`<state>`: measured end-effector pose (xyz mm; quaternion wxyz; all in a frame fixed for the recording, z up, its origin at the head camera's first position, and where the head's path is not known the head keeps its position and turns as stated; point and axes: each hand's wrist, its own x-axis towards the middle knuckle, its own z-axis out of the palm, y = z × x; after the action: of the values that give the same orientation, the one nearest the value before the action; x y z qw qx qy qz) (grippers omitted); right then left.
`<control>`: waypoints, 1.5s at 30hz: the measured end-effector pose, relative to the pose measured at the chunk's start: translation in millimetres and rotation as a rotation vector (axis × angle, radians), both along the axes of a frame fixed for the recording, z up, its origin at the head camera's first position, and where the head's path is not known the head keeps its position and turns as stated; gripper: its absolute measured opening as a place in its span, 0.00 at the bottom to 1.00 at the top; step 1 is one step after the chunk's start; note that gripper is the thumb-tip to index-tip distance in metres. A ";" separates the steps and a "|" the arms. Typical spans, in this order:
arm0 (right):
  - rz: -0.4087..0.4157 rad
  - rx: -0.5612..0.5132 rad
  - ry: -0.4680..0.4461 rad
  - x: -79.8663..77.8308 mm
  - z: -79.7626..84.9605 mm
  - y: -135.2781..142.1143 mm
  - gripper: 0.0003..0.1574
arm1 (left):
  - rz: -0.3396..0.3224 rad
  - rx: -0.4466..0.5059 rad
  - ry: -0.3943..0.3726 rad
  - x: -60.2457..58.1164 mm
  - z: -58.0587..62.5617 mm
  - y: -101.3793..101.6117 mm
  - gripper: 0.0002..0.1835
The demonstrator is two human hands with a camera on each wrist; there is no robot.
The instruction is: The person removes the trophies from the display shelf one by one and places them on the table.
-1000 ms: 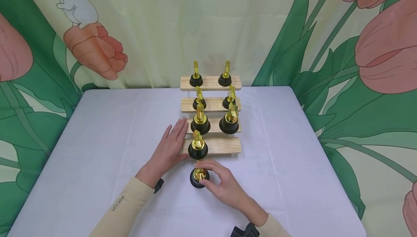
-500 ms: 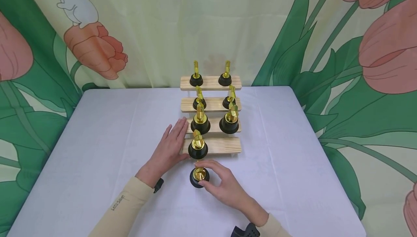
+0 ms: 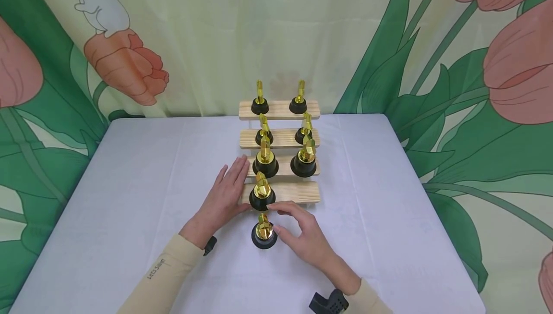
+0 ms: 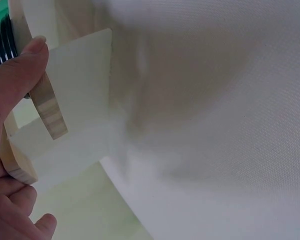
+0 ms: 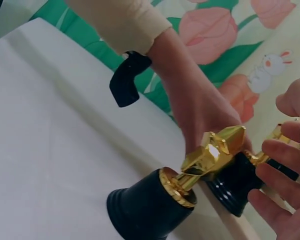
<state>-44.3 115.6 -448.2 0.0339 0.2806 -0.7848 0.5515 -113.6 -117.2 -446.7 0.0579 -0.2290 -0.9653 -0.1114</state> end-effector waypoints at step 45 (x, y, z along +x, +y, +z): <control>0.004 -0.032 0.046 -44.5 25.7 -22.3 0.27 | -0.002 -0.041 0.030 0.8 2.7 -0.3 0.66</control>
<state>-88.8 93.3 -422.6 0.0556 0.2942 -0.7743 0.5575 -112.8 -117.5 -444.0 0.0673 -0.2325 -0.9662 -0.0882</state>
